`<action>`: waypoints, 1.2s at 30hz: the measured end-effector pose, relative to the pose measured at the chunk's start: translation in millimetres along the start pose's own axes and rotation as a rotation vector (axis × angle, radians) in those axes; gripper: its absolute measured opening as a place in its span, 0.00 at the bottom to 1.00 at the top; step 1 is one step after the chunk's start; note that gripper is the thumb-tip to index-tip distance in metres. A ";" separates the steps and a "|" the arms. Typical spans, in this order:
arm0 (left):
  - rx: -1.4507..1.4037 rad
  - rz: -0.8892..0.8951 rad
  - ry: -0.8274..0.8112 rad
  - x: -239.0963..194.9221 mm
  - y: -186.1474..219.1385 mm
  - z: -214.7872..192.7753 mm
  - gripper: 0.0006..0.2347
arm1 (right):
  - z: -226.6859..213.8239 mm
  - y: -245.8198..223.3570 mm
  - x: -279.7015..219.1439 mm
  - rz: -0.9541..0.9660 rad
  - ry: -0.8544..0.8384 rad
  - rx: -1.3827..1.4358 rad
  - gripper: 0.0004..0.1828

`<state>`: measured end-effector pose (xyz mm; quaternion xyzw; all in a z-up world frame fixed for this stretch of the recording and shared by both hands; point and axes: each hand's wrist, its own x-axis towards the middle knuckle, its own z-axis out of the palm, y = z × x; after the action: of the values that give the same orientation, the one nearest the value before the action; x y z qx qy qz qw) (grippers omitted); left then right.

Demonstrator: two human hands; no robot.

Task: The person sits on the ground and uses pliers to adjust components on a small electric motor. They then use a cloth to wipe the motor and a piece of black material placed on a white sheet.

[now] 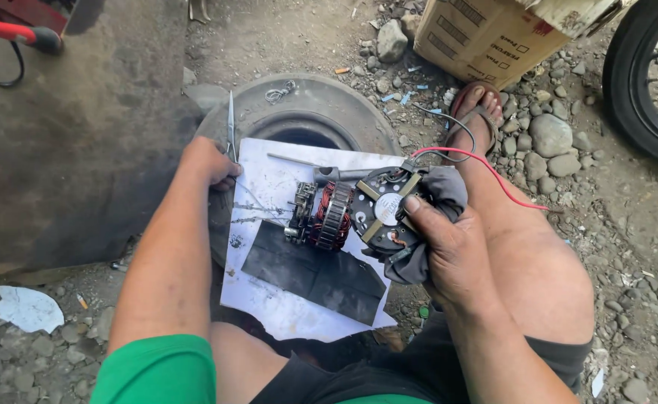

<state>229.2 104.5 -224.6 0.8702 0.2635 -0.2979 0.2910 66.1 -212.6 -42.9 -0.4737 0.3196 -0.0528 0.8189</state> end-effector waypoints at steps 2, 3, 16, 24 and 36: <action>0.208 0.135 0.050 9.7 -3.2 -6.9 0.16 | 0.2 0.5 -1.1 -0.009 -0.024 -0.003 0.06; 0.417 0.273 0.105 14.2 -3.2 -11.2 0.15 | 0.5 -0.2 -1.5 -0.020 -0.050 0.000 0.07; 0.305 1.543 -0.004 -303.6 79.8 14.4 0.05 | -23.8 18.7 -9.0 -0.098 -0.180 -0.045 0.06; 0.299 1.494 0.142 -341.4 46.7 27.0 0.05 | -57.5 39.5 -33.4 -0.140 -0.342 -0.148 0.02; -0.096 1.515 0.300 -390.8 16.2 20.6 0.03 | -44.2 -6.1 -107.4 -0.041 -0.337 -0.081 0.06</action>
<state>-35.2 -31.8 30.2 0.8305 -0.3545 0.1152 0.4139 -42.7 -207.0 -2.4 -0.5150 0.1700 0.0235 0.8398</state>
